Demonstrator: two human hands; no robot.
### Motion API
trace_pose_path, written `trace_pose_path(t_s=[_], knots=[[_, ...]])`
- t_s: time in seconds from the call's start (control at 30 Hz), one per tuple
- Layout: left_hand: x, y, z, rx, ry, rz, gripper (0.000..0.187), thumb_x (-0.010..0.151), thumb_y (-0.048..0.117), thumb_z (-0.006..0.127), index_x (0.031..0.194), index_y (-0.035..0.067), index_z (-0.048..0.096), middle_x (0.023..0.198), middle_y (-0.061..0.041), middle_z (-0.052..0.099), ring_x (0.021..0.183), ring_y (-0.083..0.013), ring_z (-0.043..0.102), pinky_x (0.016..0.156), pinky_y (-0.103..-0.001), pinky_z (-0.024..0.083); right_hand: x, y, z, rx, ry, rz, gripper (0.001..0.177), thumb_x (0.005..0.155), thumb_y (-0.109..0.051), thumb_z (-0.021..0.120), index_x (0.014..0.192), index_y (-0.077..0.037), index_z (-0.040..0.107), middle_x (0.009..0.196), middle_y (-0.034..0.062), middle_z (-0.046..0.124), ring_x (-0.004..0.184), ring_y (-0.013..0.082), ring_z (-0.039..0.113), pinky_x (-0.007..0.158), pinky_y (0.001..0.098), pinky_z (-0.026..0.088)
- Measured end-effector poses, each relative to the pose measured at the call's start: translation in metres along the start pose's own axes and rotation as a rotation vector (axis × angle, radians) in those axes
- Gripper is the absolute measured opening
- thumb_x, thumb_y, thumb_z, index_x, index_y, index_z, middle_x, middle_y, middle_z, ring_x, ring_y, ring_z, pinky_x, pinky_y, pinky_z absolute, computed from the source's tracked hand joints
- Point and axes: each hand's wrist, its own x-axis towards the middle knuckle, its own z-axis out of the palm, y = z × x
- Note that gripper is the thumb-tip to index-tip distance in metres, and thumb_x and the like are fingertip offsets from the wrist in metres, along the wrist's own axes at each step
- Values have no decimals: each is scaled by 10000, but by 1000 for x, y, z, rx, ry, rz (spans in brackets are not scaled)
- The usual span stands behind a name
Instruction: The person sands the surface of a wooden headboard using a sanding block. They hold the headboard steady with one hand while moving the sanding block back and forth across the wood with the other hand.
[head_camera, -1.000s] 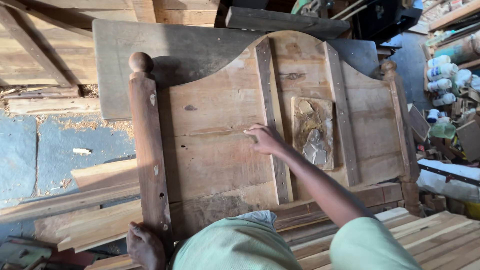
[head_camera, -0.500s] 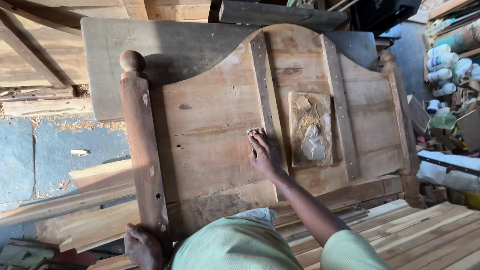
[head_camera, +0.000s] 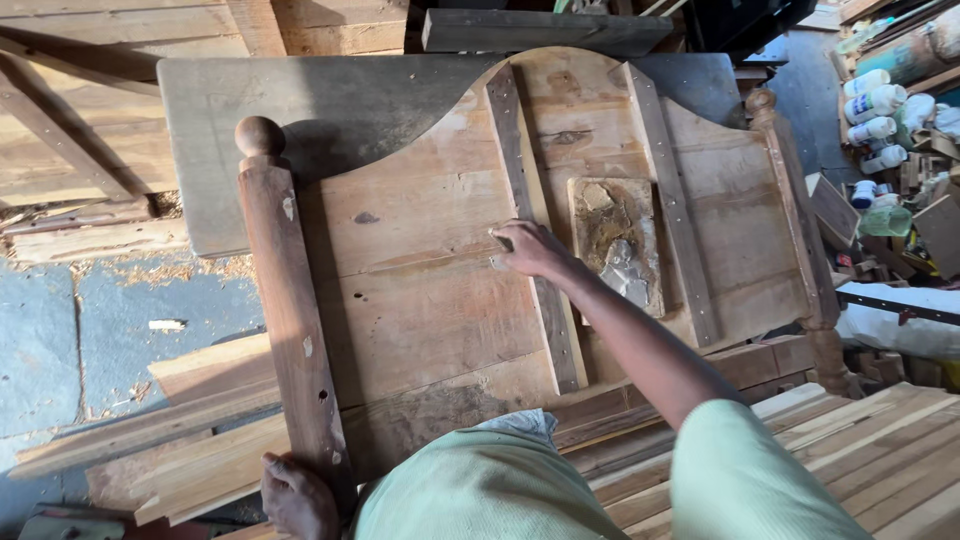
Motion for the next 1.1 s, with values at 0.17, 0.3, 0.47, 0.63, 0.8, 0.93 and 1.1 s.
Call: trace_pose_path(t_s=[0.17, 0.3, 0.47, 0.63, 0.8, 0.93, 1.1], knots=[[2, 15, -1, -120, -62, -135, 728, 1185, 532, 291, 1028, -32, 723, 950, -234, 721, 879, -377, 712, 792, -468, 579, -7, 14, 11, -82, 20, -125, 478, 902, -133, 652, 1365, -22, 610, 1384, 177, 619, 1107, 282, 684, 944, 406, 601], [-1, 23, -10, -48, -87, -129, 757, 1181, 552, 257, 1044, -17, 736, 938, -223, 727, 863, -374, 717, 786, -462, 573, -28, 29, 42, -136, -30, -117, 444, 913, -187, 667, 1306, 15, 625, 1376, 209, 600, 977, 265, 712, 834, 364, 643], [-1, 38, -17, -36, -171, -243, 777, 1163, 579, 224, 1048, 3, 733, 946, -202, 740, 861, -362, 733, 804, -443, 599, -41, 38, 46, -194, -250, -87, 412, 865, -110, 676, 1269, -31, 696, 1272, 184, 688, 1031, 252, 706, 898, 381, 615], [-3, 33, -14, -23, -85, -143, 762, 1177, 568, 252, 1052, 2, 748, 965, -212, 737, 892, -383, 712, 828, -483, 560, -10, 24, 38, -159, 89, -267, 405, 899, -202, 755, 1270, -52, 695, 1346, 177, 632, 1119, 320, 639, 887, 509, 525], [-3, 23, -12, -54, -84, -129, 758, 1177, 578, 261, 1063, -1, 735, 958, -225, 729, 878, -382, 713, 812, -481, 562, -20, 8, 45, -193, -11, -200, 395, 931, -117, 644, 1319, -42, 640, 1453, 155, 561, 803, 183, 693, 513, 286, 603], [0, 21, -4, -54, -73, -153, 779, 1177, 596, 252, 1038, 9, 746, 971, -214, 734, 886, -375, 722, 820, -465, 578, -45, 8, 18, -245, -342, -24, 410, 1039, -194, 581, 1444, -158, 629, 1222, 178, 713, 563, 159, 648, 415, 254, 470], [-1, 11, -1, -32, -46, -114, 770, 1197, 589, 263, 1055, 6, 745, 971, -215, 726, 906, -394, 712, 830, -488, 559, -25, 5, -9, 170, -159, 107, 400, 989, -177, 567, 1379, -132, 638, 1468, 129, 583, 646, 221, 665, 529, 328, 543]])
